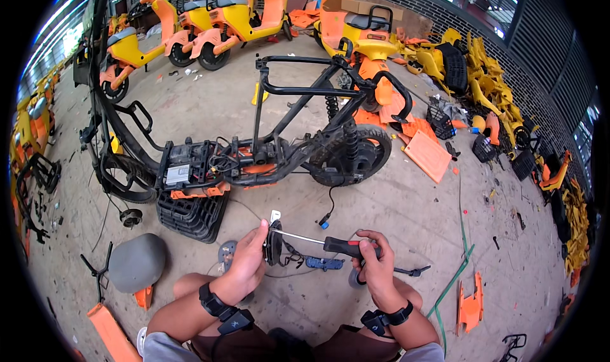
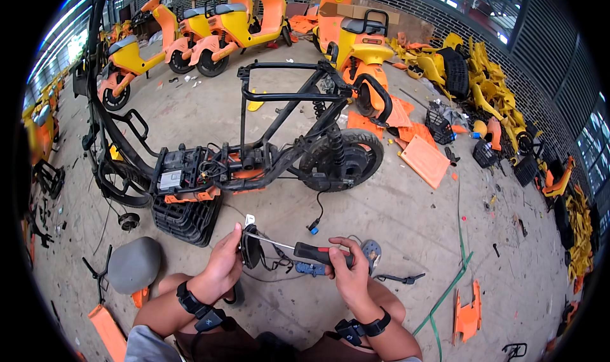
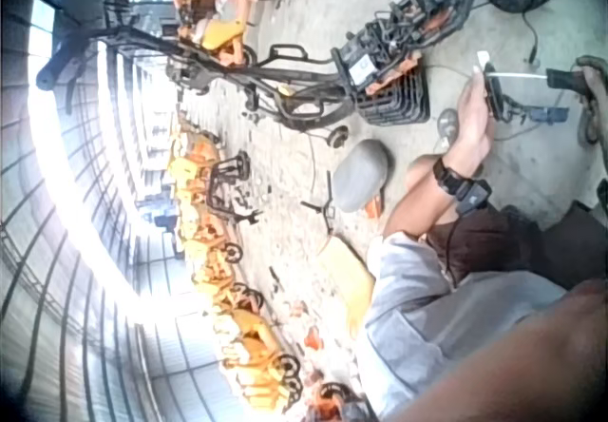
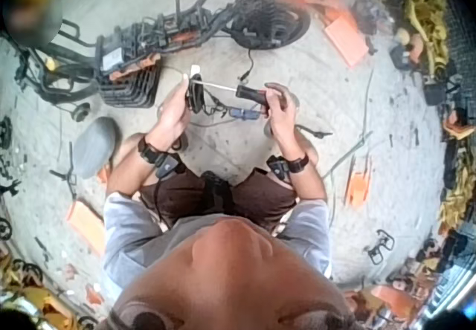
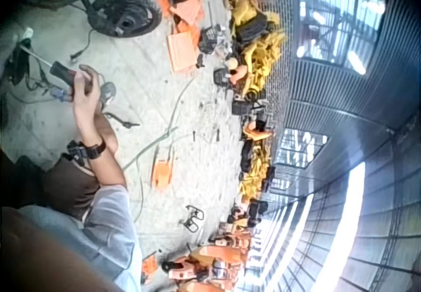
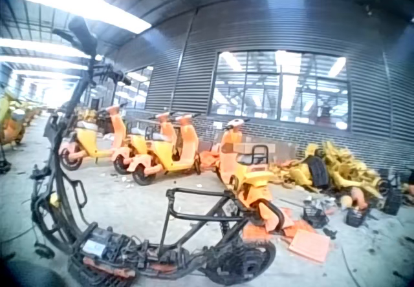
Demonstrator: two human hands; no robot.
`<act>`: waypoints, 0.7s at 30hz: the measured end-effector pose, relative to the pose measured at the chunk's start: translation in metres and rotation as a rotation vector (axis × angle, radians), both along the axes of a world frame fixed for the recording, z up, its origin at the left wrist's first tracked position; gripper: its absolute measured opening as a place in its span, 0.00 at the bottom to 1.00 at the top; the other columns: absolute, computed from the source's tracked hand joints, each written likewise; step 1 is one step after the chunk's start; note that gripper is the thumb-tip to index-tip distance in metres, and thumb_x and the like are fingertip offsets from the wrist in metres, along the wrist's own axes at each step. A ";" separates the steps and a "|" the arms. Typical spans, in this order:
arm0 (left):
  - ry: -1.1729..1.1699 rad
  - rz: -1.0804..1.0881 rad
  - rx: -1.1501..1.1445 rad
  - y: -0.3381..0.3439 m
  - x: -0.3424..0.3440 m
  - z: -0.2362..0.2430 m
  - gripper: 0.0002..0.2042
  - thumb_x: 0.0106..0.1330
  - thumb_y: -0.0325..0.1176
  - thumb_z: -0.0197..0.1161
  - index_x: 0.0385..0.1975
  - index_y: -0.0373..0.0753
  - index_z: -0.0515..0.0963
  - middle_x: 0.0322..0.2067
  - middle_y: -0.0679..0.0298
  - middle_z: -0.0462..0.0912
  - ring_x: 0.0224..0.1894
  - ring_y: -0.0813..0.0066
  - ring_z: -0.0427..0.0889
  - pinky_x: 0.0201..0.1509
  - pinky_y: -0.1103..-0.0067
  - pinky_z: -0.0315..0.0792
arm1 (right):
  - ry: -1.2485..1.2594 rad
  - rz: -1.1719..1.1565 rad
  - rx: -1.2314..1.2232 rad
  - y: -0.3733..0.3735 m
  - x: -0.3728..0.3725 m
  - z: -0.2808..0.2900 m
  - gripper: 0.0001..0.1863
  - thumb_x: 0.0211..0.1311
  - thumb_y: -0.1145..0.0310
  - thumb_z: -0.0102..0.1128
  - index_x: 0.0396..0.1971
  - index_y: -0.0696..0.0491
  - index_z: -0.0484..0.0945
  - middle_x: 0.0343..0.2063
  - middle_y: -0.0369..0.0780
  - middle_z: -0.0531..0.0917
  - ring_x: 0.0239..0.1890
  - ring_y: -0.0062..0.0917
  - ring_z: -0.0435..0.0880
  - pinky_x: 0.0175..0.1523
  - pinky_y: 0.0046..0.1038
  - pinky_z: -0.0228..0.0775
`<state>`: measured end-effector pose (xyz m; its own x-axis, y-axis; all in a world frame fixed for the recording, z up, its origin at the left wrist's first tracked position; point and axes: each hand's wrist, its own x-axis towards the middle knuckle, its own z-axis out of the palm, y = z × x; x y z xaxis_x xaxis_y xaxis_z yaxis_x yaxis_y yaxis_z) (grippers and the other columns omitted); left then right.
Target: The person sits on the floor and uses a screwdriver to repeatedly pry open and manipulate a small black plastic component of an electric scooter. They hold the part in one hand and use the tool to separate its casing, occasionally adjusting their grip and the tool's position.
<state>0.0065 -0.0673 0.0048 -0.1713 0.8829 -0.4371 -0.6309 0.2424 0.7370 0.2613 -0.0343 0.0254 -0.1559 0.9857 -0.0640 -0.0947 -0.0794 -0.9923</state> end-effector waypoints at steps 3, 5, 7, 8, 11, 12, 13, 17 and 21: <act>-0.004 -0.005 -0.029 -0.001 0.001 0.004 0.19 0.73 0.48 0.56 0.46 0.36 0.77 0.35 0.70 0.80 0.36 0.82 0.77 0.42 0.81 0.72 | -0.115 -0.061 0.129 -0.004 -0.004 0.001 0.17 0.69 0.65 0.57 0.53 0.56 0.73 0.27 0.35 0.80 0.22 0.14 0.74 0.30 0.16 0.67; -0.030 -0.009 -0.058 0.000 0.001 0.005 0.19 0.73 0.49 0.56 0.46 0.37 0.77 0.35 0.70 0.80 0.35 0.82 0.77 0.39 0.81 0.72 | -0.177 -0.050 0.335 -0.003 -0.004 -0.004 0.19 0.68 0.66 0.58 0.55 0.57 0.71 0.29 0.35 0.79 0.24 0.14 0.75 0.33 0.17 0.69; -0.050 -0.002 -0.080 0.001 0.001 0.004 0.18 0.73 0.49 0.56 0.45 0.38 0.77 0.34 0.71 0.80 0.33 0.81 0.77 0.37 0.82 0.72 | -0.195 -0.031 0.407 -0.004 -0.003 -0.008 0.20 0.68 0.67 0.57 0.57 0.57 0.69 0.30 0.35 0.79 0.27 0.14 0.75 0.35 0.17 0.69; -0.056 0.008 -0.086 0.001 0.000 0.001 0.18 0.73 0.49 0.56 0.45 0.38 0.77 0.34 0.71 0.80 0.33 0.81 0.77 0.37 0.82 0.72 | -0.182 -0.018 0.376 -0.004 -0.003 -0.009 0.21 0.68 0.68 0.57 0.58 0.57 0.68 0.31 0.36 0.79 0.29 0.14 0.75 0.36 0.17 0.69; -0.053 0.005 -0.089 0.001 -0.002 -0.002 0.18 0.73 0.49 0.56 0.44 0.39 0.78 0.33 0.71 0.80 0.31 0.82 0.76 0.35 0.82 0.72 | -0.153 0.012 0.277 -0.002 -0.003 -0.005 0.19 0.70 0.68 0.54 0.58 0.57 0.68 0.27 0.34 0.76 0.26 0.14 0.73 0.34 0.17 0.67; -0.048 -0.001 -0.086 0.000 -0.002 -0.002 0.18 0.73 0.50 0.56 0.44 0.40 0.78 0.33 0.71 0.80 0.31 0.82 0.76 0.35 0.82 0.72 | -0.144 0.021 0.243 -0.002 -0.003 -0.003 0.19 0.70 0.68 0.52 0.57 0.57 0.68 0.25 0.32 0.75 0.23 0.14 0.71 0.32 0.18 0.66; -0.048 -0.003 -0.092 0.001 -0.001 -0.002 0.18 0.73 0.50 0.56 0.44 0.40 0.78 0.32 0.71 0.80 0.31 0.82 0.76 0.34 0.82 0.71 | -0.149 0.015 0.156 -0.002 -0.002 0.001 0.18 0.71 0.68 0.51 0.58 0.57 0.68 0.25 0.32 0.74 0.23 0.14 0.70 0.32 0.18 0.66; -0.041 -0.004 -0.111 0.001 0.002 0.001 0.17 0.73 0.50 0.56 0.42 0.41 0.78 0.31 0.72 0.79 0.29 0.82 0.75 0.34 0.82 0.71 | -0.210 -0.008 0.045 -0.003 0.005 0.004 0.19 0.70 0.69 0.53 0.58 0.58 0.69 0.27 0.33 0.75 0.26 0.12 0.70 0.33 0.16 0.64; 0.000 0.020 -0.121 0.002 0.004 0.001 0.17 0.72 0.50 0.57 0.41 0.41 0.78 0.29 0.73 0.79 0.28 0.81 0.75 0.32 0.82 0.70 | -0.276 -0.040 0.459 -0.001 0.006 -0.008 0.19 0.71 0.69 0.53 0.58 0.58 0.69 0.28 0.33 0.76 0.28 0.12 0.71 0.35 0.15 0.64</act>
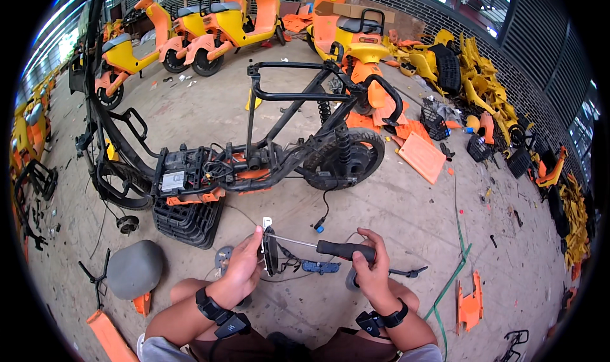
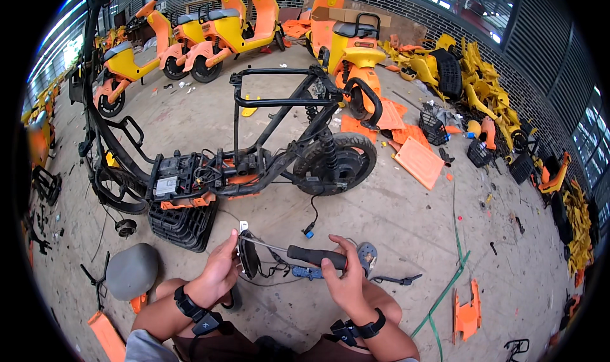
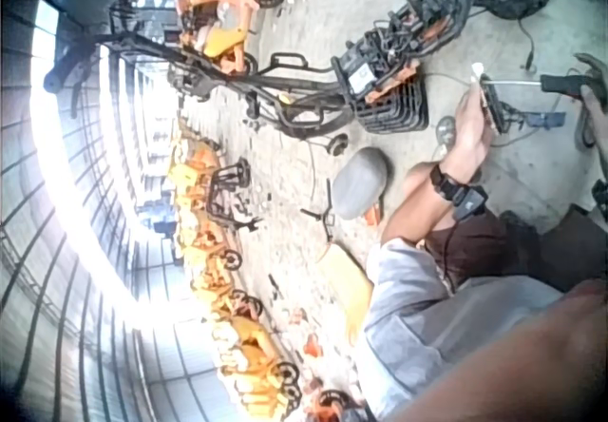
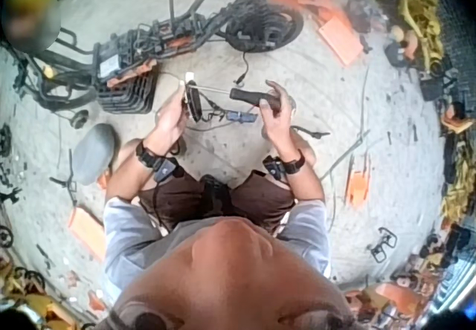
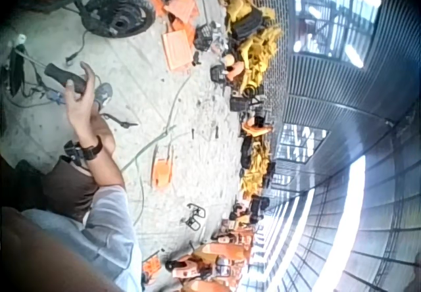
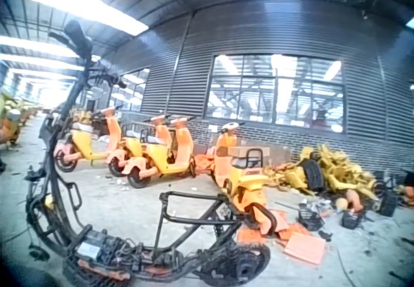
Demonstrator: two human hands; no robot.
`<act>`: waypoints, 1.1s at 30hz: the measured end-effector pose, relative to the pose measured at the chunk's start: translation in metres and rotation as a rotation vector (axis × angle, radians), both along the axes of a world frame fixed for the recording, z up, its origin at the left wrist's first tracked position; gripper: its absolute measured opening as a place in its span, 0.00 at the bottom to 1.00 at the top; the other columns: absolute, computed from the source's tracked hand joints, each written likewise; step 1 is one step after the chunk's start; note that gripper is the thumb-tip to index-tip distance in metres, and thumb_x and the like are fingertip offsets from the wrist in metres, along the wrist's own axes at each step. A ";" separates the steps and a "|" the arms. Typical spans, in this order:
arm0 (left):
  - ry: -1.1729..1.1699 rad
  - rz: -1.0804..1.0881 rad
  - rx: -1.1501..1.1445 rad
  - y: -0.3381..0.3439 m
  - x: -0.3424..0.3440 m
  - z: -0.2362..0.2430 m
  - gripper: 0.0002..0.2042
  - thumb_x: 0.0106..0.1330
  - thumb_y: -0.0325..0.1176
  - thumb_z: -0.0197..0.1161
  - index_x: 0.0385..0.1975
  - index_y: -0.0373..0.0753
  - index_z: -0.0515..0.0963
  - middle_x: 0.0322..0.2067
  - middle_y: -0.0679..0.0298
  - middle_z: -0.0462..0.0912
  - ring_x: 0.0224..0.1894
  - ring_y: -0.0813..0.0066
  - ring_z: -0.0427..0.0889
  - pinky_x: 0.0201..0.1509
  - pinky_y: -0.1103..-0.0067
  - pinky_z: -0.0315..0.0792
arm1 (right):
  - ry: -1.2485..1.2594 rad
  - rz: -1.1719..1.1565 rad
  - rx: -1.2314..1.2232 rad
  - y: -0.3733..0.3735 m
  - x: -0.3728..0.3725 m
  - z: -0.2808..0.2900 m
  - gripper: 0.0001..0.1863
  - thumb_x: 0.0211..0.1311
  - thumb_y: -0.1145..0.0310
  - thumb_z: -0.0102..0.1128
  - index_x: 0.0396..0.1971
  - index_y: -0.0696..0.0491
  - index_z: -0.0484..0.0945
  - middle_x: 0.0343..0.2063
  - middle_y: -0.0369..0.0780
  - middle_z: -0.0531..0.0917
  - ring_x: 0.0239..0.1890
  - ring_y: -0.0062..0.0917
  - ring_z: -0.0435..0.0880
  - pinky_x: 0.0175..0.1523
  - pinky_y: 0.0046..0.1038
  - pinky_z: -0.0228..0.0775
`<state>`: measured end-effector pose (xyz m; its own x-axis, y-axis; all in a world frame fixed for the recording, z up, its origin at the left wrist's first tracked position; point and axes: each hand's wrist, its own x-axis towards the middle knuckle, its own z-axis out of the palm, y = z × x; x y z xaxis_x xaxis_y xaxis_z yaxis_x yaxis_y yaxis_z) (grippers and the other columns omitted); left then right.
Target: The person sits on the floor and uses a screwdriver to repeatedly pry open and manipulate a small black plastic component of an electric scooter. They hold the part in one hand and use the tool to separate its casing, occasionally adjusting their grip and the tool's position.
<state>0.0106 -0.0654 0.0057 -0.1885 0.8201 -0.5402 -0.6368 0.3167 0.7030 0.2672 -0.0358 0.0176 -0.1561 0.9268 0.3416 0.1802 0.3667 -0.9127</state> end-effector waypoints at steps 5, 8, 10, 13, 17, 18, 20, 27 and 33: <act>-0.003 -0.034 -0.006 0.000 -0.003 0.000 0.17 0.72 0.51 0.57 0.40 0.42 0.78 0.30 0.73 0.78 0.29 0.82 0.74 0.33 0.80 0.69 | 0.103 0.038 -0.083 0.001 -0.004 0.000 0.20 0.71 0.66 0.52 0.58 0.58 0.68 0.32 0.37 0.80 0.24 0.14 0.72 0.30 0.19 0.65; 0.004 -0.063 -0.008 -0.001 -0.008 -0.006 0.17 0.72 0.52 0.57 0.41 0.43 0.78 0.31 0.74 0.78 0.30 0.83 0.74 0.33 0.79 0.69 | 0.119 0.029 -0.338 0.002 0.001 0.006 0.19 0.70 0.66 0.52 0.57 0.58 0.69 0.33 0.38 0.80 0.25 0.14 0.73 0.31 0.18 0.66; 0.008 -0.075 -0.026 -0.001 -0.007 -0.006 0.17 0.72 0.52 0.57 0.41 0.44 0.78 0.31 0.74 0.78 0.30 0.83 0.74 0.34 0.79 0.69 | 0.111 0.018 -0.407 0.002 0.001 0.008 0.18 0.70 0.66 0.52 0.56 0.58 0.69 0.33 0.38 0.80 0.25 0.14 0.73 0.31 0.18 0.66; 0.003 -0.081 -0.057 -0.001 -0.005 -0.001 0.18 0.72 0.53 0.57 0.42 0.44 0.78 0.32 0.74 0.78 0.31 0.82 0.75 0.35 0.79 0.70 | 0.079 0.008 -0.234 0.002 -0.001 0.007 0.18 0.71 0.67 0.51 0.57 0.57 0.69 0.31 0.37 0.79 0.23 0.14 0.72 0.29 0.17 0.65; -0.002 -0.086 -0.059 0.001 -0.004 -0.001 0.17 0.72 0.53 0.57 0.43 0.45 0.79 0.33 0.74 0.79 0.32 0.82 0.75 0.37 0.79 0.71 | 0.081 0.003 -0.005 0.004 -0.004 -0.006 0.17 0.72 0.68 0.49 0.57 0.57 0.69 0.30 0.36 0.77 0.20 0.13 0.70 0.26 0.17 0.64; 0.000 -0.090 -0.061 0.001 -0.006 -0.002 0.17 0.72 0.53 0.57 0.43 0.45 0.79 0.34 0.74 0.79 0.32 0.82 0.75 0.37 0.79 0.71 | 0.133 0.002 -0.015 0.003 -0.007 -0.004 0.17 0.72 0.68 0.49 0.57 0.57 0.69 0.29 0.36 0.76 0.20 0.13 0.70 0.26 0.17 0.63; 0.016 -0.099 -0.051 0.000 -0.009 -0.008 0.21 0.72 0.55 0.55 0.43 0.42 0.78 0.37 0.66 0.80 0.38 0.75 0.78 0.42 0.75 0.73 | 0.200 0.019 -0.283 0.001 -0.006 0.008 0.17 0.72 0.68 0.49 0.57 0.57 0.70 0.30 0.36 0.77 0.20 0.14 0.71 0.26 0.17 0.64; 0.035 -0.146 -0.064 0.000 -0.007 -0.009 0.23 0.72 0.56 0.54 0.42 0.40 0.78 0.38 0.59 0.83 0.40 0.68 0.82 0.46 0.72 0.76 | 0.163 0.008 -0.350 0.006 0.003 0.003 0.17 0.71 0.69 0.50 0.56 0.58 0.71 0.27 0.37 0.76 0.21 0.14 0.72 0.27 0.17 0.64; 0.018 -0.135 -0.056 0.004 -0.007 -0.014 0.22 0.72 0.56 0.54 0.42 0.41 0.78 0.37 0.60 0.83 0.40 0.68 0.82 0.46 0.72 0.75 | 0.151 -0.072 -0.079 0.007 -0.009 -0.002 0.16 0.72 0.66 0.50 0.55 0.56 0.72 0.22 0.35 0.74 0.20 0.15 0.72 0.26 0.17 0.64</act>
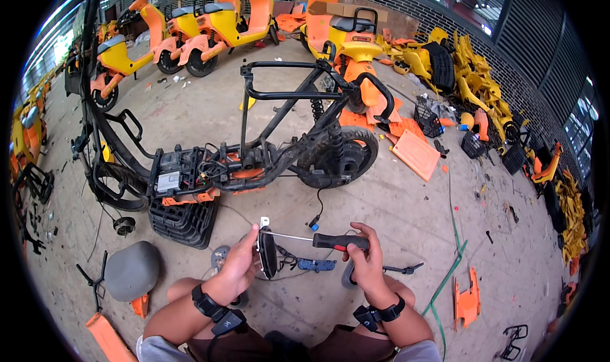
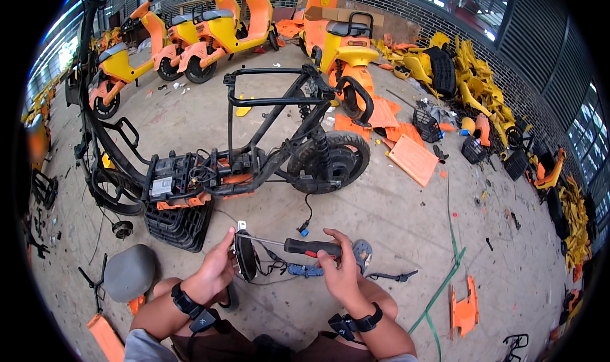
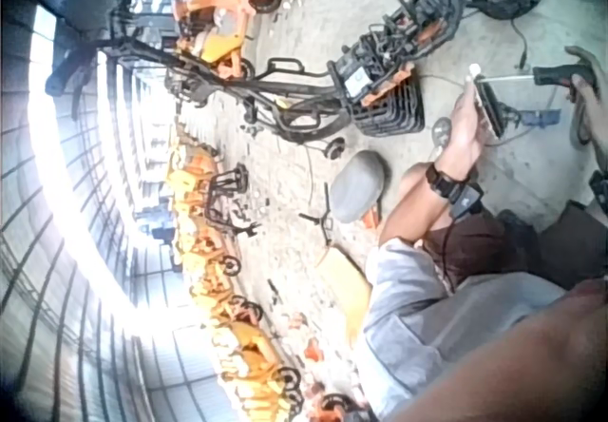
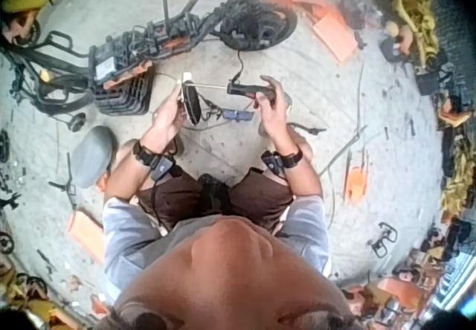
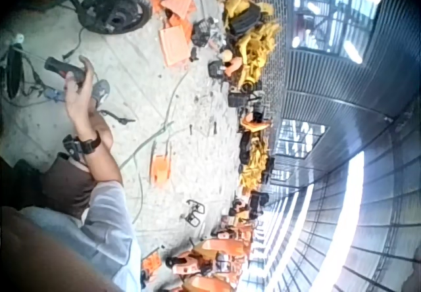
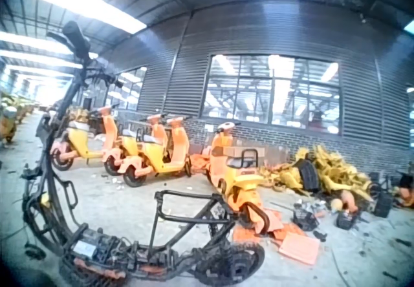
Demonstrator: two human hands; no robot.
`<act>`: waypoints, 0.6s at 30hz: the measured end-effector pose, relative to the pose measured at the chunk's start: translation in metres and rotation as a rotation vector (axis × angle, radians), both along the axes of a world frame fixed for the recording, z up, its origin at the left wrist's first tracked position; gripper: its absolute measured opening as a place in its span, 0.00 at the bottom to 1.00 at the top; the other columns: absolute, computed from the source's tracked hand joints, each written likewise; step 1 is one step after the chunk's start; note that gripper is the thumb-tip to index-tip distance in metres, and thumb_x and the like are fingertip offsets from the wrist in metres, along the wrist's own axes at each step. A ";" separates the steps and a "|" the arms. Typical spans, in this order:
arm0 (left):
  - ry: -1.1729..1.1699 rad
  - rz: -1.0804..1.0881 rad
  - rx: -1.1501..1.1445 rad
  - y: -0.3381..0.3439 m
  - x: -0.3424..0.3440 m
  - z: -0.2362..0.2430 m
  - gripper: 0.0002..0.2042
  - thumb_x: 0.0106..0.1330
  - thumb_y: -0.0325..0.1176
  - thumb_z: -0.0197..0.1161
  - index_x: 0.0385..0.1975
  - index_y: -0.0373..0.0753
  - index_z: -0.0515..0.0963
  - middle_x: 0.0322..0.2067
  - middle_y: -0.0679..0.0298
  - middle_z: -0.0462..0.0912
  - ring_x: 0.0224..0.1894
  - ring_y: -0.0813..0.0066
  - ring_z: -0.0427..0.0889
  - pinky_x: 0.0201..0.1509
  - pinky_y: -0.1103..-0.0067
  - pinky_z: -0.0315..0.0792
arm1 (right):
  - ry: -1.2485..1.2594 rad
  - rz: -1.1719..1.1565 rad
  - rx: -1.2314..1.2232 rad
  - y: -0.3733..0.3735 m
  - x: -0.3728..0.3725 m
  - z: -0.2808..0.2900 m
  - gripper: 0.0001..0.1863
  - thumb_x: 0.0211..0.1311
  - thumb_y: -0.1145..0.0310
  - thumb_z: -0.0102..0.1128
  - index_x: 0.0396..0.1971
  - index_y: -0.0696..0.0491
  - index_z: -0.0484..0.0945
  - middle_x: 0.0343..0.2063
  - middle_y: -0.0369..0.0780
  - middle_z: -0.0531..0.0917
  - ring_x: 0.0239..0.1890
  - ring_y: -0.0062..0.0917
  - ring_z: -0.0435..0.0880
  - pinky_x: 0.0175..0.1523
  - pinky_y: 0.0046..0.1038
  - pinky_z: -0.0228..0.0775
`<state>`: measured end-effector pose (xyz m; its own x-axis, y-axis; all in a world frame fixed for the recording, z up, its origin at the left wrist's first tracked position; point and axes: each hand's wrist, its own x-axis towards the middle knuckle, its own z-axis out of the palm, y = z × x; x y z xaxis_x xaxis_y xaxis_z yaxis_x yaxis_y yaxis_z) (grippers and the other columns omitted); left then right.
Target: The person sits on the floor and uses a screwdriver to repeatedly pry open and manipulate a small black plastic component of an electric scooter. They hold the part in one hand and use the tool to separate its casing, occasionally adjusting their grip and the tool's position.
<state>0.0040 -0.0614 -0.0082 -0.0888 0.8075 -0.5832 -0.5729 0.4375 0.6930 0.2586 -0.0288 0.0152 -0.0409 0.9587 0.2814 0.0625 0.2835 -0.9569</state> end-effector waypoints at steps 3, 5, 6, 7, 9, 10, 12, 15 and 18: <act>-0.037 -0.010 -0.009 -0.003 -0.003 0.010 0.22 0.72 0.56 0.54 0.42 0.40 0.78 0.36 0.60 0.83 0.40 0.67 0.82 0.46 0.72 0.75 | 0.071 0.086 -0.304 0.004 0.006 0.006 0.17 0.75 0.60 0.47 0.54 0.54 0.72 0.21 0.35 0.73 0.17 0.15 0.70 0.22 0.17 0.62; -0.088 -0.031 0.027 -0.004 0.000 0.010 0.21 0.72 0.55 0.55 0.43 0.41 0.78 0.36 0.61 0.83 0.39 0.67 0.82 0.47 0.71 0.74 | 0.018 0.014 -0.387 0.003 0.007 0.005 0.18 0.75 0.56 0.47 0.53 0.53 0.73 0.22 0.35 0.74 0.15 0.12 0.65 0.18 0.16 0.55; -0.062 -0.014 0.016 -0.005 0.000 0.010 0.20 0.71 0.54 0.58 0.42 0.42 0.79 0.36 0.63 0.82 0.38 0.69 0.80 0.47 0.72 0.73 | 0.071 -0.029 -0.407 0.000 0.001 0.011 0.16 0.75 0.61 0.47 0.53 0.53 0.74 0.19 0.29 0.71 0.18 0.11 0.68 0.23 0.16 0.60; -0.029 -0.001 0.004 -0.004 0.004 0.011 0.20 0.70 0.55 0.59 0.42 0.42 0.79 0.36 0.65 0.80 0.37 0.71 0.78 0.45 0.73 0.73 | 0.126 -0.031 -0.352 0.000 0.002 0.003 0.15 0.74 0.64 0.48 0.56 0.52 0.73 0.19 0.29 0.71 0.19 0.12 0.69 0.24 0.16 0.60; 0.011 -0.029 -0.005 -0.001 0.001 0.009 0.21 0.69 0.56 0.58 0.42 0.42 0.79 0.36 0.66 0.80 0.37 0.74 0.77 0.44 0.75 0.73 | 0.105 0.003 -0.204 -0.001 0.008 -0.005 0.20 0.70 0.68 0.51 0.59 0.56 0.69 0.29 0.35 0.74 0.23 0.14 0.72 0.28 0.17 0.65; 0.003 -0.040 0.013 0.000 0.002 0.011 0.22 0.70 0.56 0.58 0.43 0.42 0.79 0.37 0.65 0.81 0.37 0.75 0.78 0.44 0.75 0.73 | 0.063 0.004 -0.090 0.001 0.008 -0.005 0.21 0.69 0.69 0.52 0.60 0.57 0.68 0.33 0.37 0.75 0.25 0.15 0.73 0.29 0.18 0.66; -0.012 -0.038 -0.019 -0.006 0.001 0.012 0.22 0.70 0.57 0.57 0.43 0.41 0.79 0.37 0.64 0.82 0.37 0.75 0.79 0.44 0.76 0.73 | 0.045 0.040 -0.091 -0.005 0.007 -0.006 0.23 0.68 0.69 0.53 0.61 0.59 0.66 0.37 0.39 0.75 0.26 0.16 0.73 0.30 0.18 0.67; -0.015 -0.043 0.004 -0.004 -0.001 0.014 0.23 0.70 0.57 0.56 0.43 0.41 0.79 0.37 0.61 0.83 0.37 0.74 0.81 0.44 0.76 0.73 | 0.064 0.042 -0.096 -0.002 0.005 -0.005 0.23 0.68 0.69 0.52 0.61 0.59 0.65 0.38 0.40 0.75 0.26 0.17 0.73 0.30 0.19 0.67; -0.016 -0.042 0.008 -0.004 0.000 0.012 0.23 0.71 0.57 0.56 0.43 0.40 0.79 0.37 0.62 0.83 0.37 0.74 0.81 0.43 0.76 0.73 | 0.126 0.026 -0.174 -0.001 0.005 -0.006 0.22 0.70 0.69 0.50 0.61 0.59 0.65 0.38 0.40 0.76 0.25 0.16 0.73 0.29 0.19 0.66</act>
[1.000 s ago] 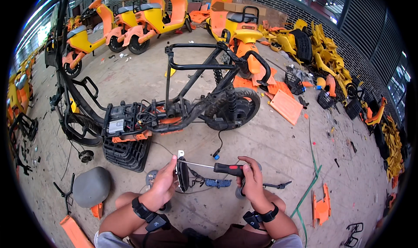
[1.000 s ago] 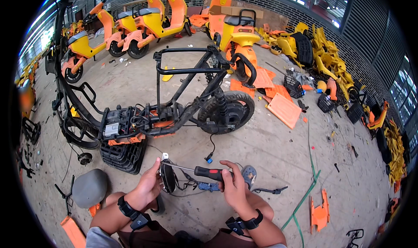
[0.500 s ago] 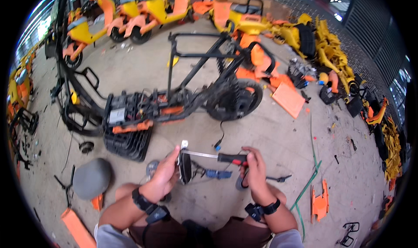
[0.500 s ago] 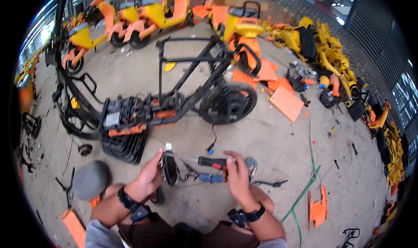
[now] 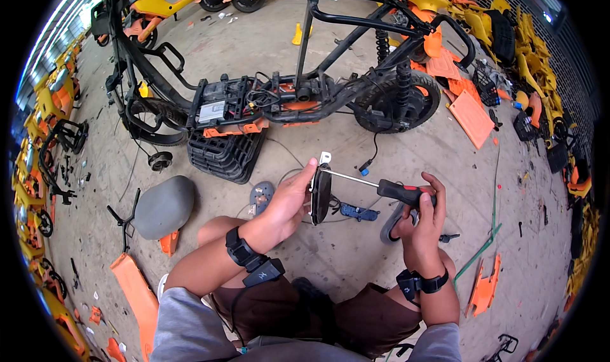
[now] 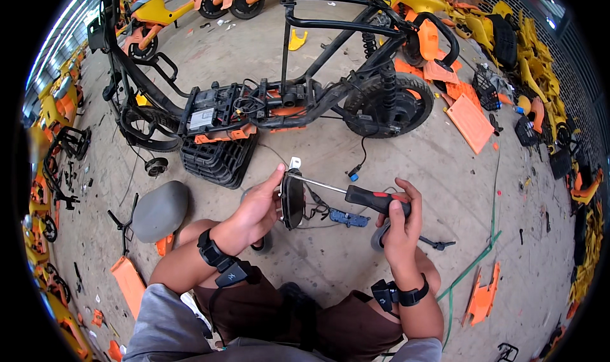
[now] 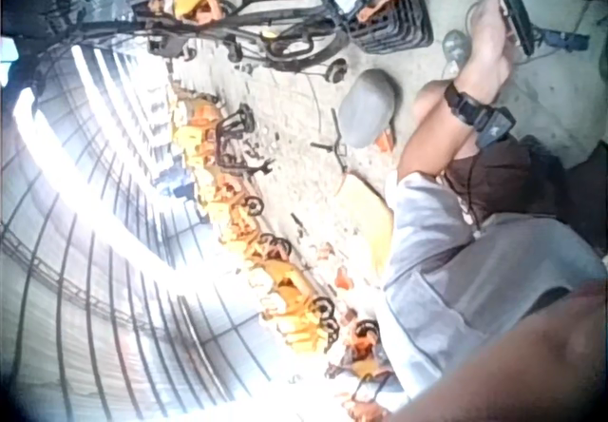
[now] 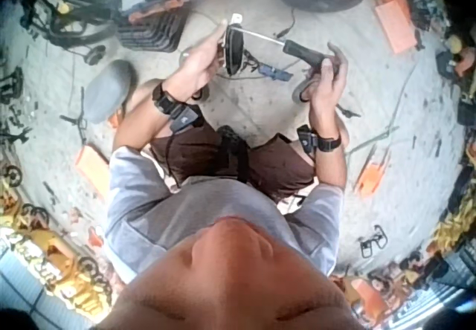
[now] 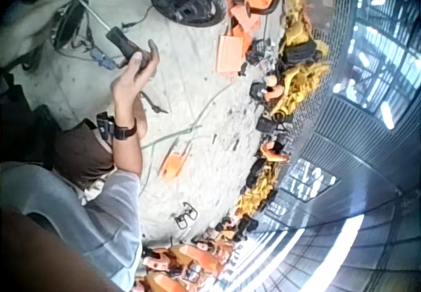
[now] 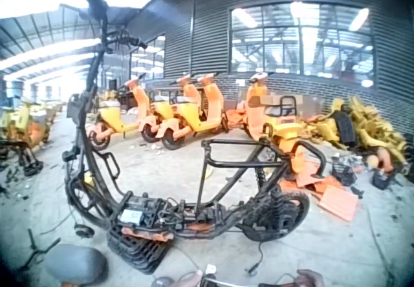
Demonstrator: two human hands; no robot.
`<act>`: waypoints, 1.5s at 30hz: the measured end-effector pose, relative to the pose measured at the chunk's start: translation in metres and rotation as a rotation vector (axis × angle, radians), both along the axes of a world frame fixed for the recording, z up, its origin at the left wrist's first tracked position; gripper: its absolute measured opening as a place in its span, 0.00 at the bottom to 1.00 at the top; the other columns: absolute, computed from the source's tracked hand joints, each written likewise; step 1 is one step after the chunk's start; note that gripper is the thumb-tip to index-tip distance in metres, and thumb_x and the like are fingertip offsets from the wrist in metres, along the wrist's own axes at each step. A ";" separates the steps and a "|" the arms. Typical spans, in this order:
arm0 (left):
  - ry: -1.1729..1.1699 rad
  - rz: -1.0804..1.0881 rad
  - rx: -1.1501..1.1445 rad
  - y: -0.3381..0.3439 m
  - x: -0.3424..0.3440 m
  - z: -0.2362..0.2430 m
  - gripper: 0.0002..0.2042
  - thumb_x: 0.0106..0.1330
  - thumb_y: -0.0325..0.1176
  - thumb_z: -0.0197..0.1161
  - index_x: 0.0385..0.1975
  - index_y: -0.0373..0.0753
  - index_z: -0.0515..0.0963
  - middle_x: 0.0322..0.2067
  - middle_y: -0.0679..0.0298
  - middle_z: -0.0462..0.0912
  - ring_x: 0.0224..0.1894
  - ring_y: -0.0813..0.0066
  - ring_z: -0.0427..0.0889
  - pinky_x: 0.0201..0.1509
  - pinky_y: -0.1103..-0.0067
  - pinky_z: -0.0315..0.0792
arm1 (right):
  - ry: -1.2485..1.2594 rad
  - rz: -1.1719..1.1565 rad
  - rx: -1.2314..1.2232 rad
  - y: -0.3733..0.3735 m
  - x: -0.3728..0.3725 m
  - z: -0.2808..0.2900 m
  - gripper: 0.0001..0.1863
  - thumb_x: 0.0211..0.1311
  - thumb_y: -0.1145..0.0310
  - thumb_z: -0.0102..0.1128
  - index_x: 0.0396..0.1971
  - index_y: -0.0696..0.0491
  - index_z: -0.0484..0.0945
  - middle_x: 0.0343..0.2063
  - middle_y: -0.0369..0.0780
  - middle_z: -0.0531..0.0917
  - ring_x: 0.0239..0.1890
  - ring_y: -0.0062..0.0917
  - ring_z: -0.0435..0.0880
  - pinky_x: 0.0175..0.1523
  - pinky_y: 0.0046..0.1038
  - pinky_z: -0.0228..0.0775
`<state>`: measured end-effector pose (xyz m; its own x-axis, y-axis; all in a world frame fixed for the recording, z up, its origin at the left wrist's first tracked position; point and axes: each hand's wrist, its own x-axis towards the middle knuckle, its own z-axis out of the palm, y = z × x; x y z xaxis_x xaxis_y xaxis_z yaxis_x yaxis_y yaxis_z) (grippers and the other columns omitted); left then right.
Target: The person sits on the floor and uses a screwdriver to repeatedly pry open and manipulate a small black plastic component of an electric scooter. They hold the part in one hand and use the tool to separate its casing, occasionally adjusting their grip and the tool's position.
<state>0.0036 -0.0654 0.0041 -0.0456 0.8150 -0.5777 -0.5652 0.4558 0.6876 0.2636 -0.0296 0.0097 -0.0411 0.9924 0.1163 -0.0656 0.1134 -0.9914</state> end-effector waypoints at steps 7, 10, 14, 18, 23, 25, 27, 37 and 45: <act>0.032 0.004 -0.037 0.000 0.003 0.004 0.22 0.70 0.57 0.56 0.42 0.43 0.79 0.36 0.67 0.81 0.35 0.77 0.78 0.42 0.77 0.72 | -0.040 -0.007 0.019 -0.003 -0.001 0.005 0.22 0.69 0.73 0.50 0.61 0.58 0.65 0.41 0.41 0.76 0.23 0.14 0.72 0.27 0.18 0.66; 0.037 -0.013 -0.022 0.000 0.002 0.004 0.21 0.70 0.58 0.56 0.41 0.43 0.79 0.36 0.69 0.79 0.36 0.77 0.75 0.42 0.76 0.71 | -0.033 -0.003 0.076 -0.004 -0.005 0.009 0.23 0.68 0.74 0.51 0.62 0.58 0.64 0.42 0.41 0.76 0.24 0.15 0.73 0.28 0.18 0.68; 0.033 -0.044 -0.019 0.000 0.001 -0.003 0.22 0.70 0.58 0.56 0.42 0.43 0.79 0.36 0.68 0.78 0.38 0.77 0.74 0.43 0.74 0.71 | 0.062 0.012 0.058 -0.005 -0.004 0.008 0.22 0.67 0.74 0.52 0.60 0.58 0.66 0.44 0.42 0.77 0.25 0.15 0.74 0.30 0.18 0.69; 0.047 -0.074 -0.007 -0.001 0.002 -0.003 0.22 0.71 0.58 0.55 0.43 0.43 0.79 0.36 0.68 0.77 0.39 0.76 0.74 0.43 0.73 0.71 | 0.119 -0.010 -0.007 -0.003 0.002 0.005 0.20 0.67 0.73 0.52 0.58 0.58 0.69 0.45 0.43 0.77 0.28 0.17 0.76 0.31 0.18 0.70; 0.066 -0.087 -0.026 0.000 0.003 -0.001 0.22 0.71 0.58 0.55 0.44 0.43 0.78 0.35 0.69 0.77 0.38 0.77 0.74 0.43 0.74 0.71 | 0.000 -0.032 0.091 -0.007 -0.003 0.015 0.19 0.68 0.72 0.50 0.57 0.57 0.69 0.45 0.42 0.77 0.32 0.18 0.75 0.36 0.20 0.70; 0.088 -0.080 -0.018 0.000 0.002 -0.004 0.22 0.71 0.58 0.55 0.44 0.43 0.78 0.35 0.70 0.77 0.37 0.77 0.74 0.42 0.74 0.71 | -0.022 -0.025 0.142 -0.010 -0.007 0.019 0.17 0.68 0.71 0.48 0.56 0.55 0.70 0.45 0.40 0.75 0.35 0.19 0.73 0.40 0.22 0.67; 0.089 -0.087 -0.013 0.001 0.002 -0.008 0.22 0.71 0.57 0.55 0.45 0.43 0.78 0.35 0.70 0.78 0.36 0.78 0.74 0.41 0.75 0.71 | -0.026 -0.004 0.151 -0.010 -0.006 0.019 0.18 0.68 0.72 0.48 0.56 0.55 0.70 0.45 0.40 0.75 0.36 0.20 0.74 0.41 0.23 0.68; 0.059 -0.082 -0.055 0.002 0.009 0.001 0.19 0.71 0.56 0.56 0.41 0.45 0.79 0.31 0.75 0.78 0.31 0.83 0.74 0.36 0.81 0.68 | -0.124 -0.096 0.121 -0.013 -0.005 0.023 0.22 0.69 0.68 0.44 0.61 0.55 0.66 0.46 0.41 0.75 0.39 0.22 0.75 0.44 0.25 0.70; 0.068 -0.113 -0.056 -0.002 0.003 0.001 0.20 0.71 0.58 0.55 0.39 0.45 0.79 0.32 0.73 0.79 0.33 0.82 0.75 0.33 0.80 0.69 | -0.013 -0.101 -0.028 -0.015 -0.013 0.026 0.20 0.74 0.66 0.41 0.63 0.54 0.65 0.44 0.38 0.74 0.32 0.19 0.71 0.37 0.22 0.66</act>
